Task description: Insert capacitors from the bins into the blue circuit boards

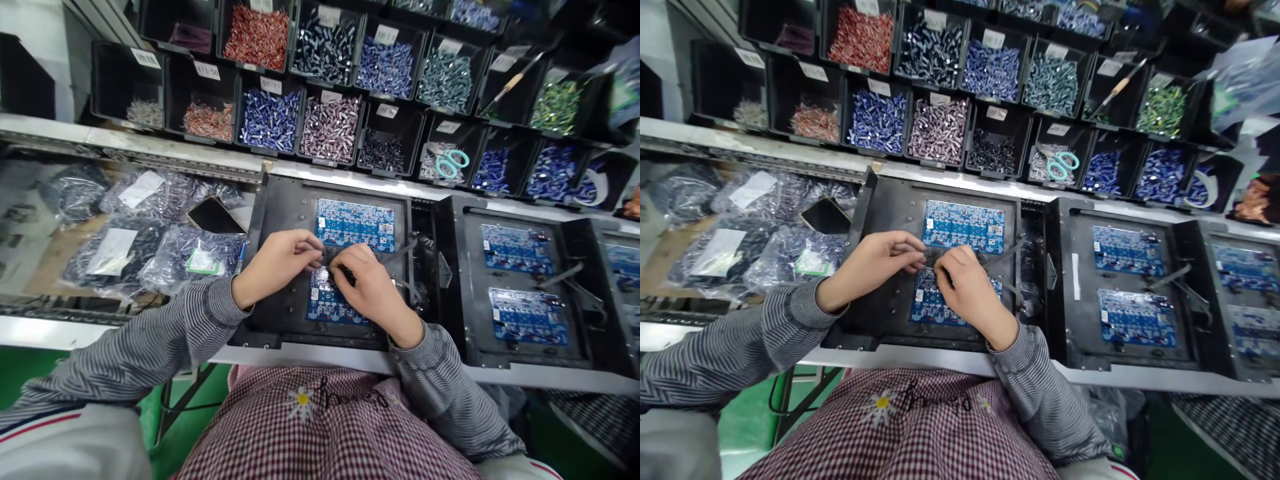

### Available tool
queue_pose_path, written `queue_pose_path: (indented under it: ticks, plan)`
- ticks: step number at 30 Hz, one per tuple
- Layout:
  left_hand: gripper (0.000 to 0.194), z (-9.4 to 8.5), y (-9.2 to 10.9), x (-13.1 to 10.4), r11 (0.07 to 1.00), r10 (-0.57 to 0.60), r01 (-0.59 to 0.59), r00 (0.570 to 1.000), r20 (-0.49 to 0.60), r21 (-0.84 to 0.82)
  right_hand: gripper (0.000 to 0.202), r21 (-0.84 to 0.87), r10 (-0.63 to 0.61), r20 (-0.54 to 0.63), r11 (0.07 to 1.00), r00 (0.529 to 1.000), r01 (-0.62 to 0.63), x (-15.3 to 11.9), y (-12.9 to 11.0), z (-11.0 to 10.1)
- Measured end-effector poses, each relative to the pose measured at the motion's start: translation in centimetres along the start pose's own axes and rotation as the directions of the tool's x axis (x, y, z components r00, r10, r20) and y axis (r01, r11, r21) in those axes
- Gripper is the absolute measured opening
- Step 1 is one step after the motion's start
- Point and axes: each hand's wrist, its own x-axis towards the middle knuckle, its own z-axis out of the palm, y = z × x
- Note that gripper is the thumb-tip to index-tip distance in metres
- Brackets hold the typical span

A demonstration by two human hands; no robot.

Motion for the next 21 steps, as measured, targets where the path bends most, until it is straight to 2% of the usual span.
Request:
queue_pose_path:
  ticks: [3, 7, 9, 12, 14, 16, 19, 21]
  plan:
    - [0.009, -0.1, 0.0, 0.0, 1.000, -0.002, 0.002, 1.000, -0.009, -0.022, 0.014, -0.003, -0.007, 0.002, 1.000, 1.000, 0.007, 0.0, 0.0, -0.2]
    - [0.007, -0.4, -0.2, 0.2, 0.990, 0.080, -0.074, 0.996, -0.040, 0.117, 0.013, -0.010, -0.006, -0.010, 1.000, 1.000, 0.006, -0.1, 0.3, 0.1]
    - [0.007, -0.5, -0.4, 0.3, 0.990, 0.075, -0.069, 0.996, -0.047, 0.125, 0.014, -0.006, -0.021, -0.011, 1.000, 1.000, 0.021, -0.2, 0.5, 0.3]
    - [0.008, -0.5, -0.5, 0.4, 1.000, -0.022, 0.022, 1.000, -0.018, -0.014, 0.016, 0.016, -0.069, -0.018, 0.997, 0.997, 0.070, -0.3, 0.5, 0.4]
    - [0.009, -0.5, -0.1, 0.4, 0.976, -0.107, 0.112, 0.993, 0.039, -0.184, 0.013, 0.019, -0.082, -0.099, 0.996, 0.992, 0.085, -0.1, 0.1, -0.1]
    - [0.008, -0.5, 0.4, 0.4, 0.903, -0.163, 0.201, 0.978, 0.130, -0.379, 0.012, 0.006, -0.093, -0.206, 0.995, 0.974, 0.096, 0.3, -0.6, -1.1]
    - [0.007, -0.5, 1.5, 0.8, 0.800, -0.158, 0.262, 0.960, 0.231, -0.540, 0.012, -0.028, -0.152, -0.255, 0.988, 0.955, 0.149, 1.5, -1.6, -3.0]
    - [0.010, -0.6, 2.1, 1.2, 0.817, -0.107, 0.209, 0.971, 0.216, -0.538, 0.010, -0.046, -0.173, -0.251, 0.985, 0.952, 0.166, 2.5, -2.1, -4.1]
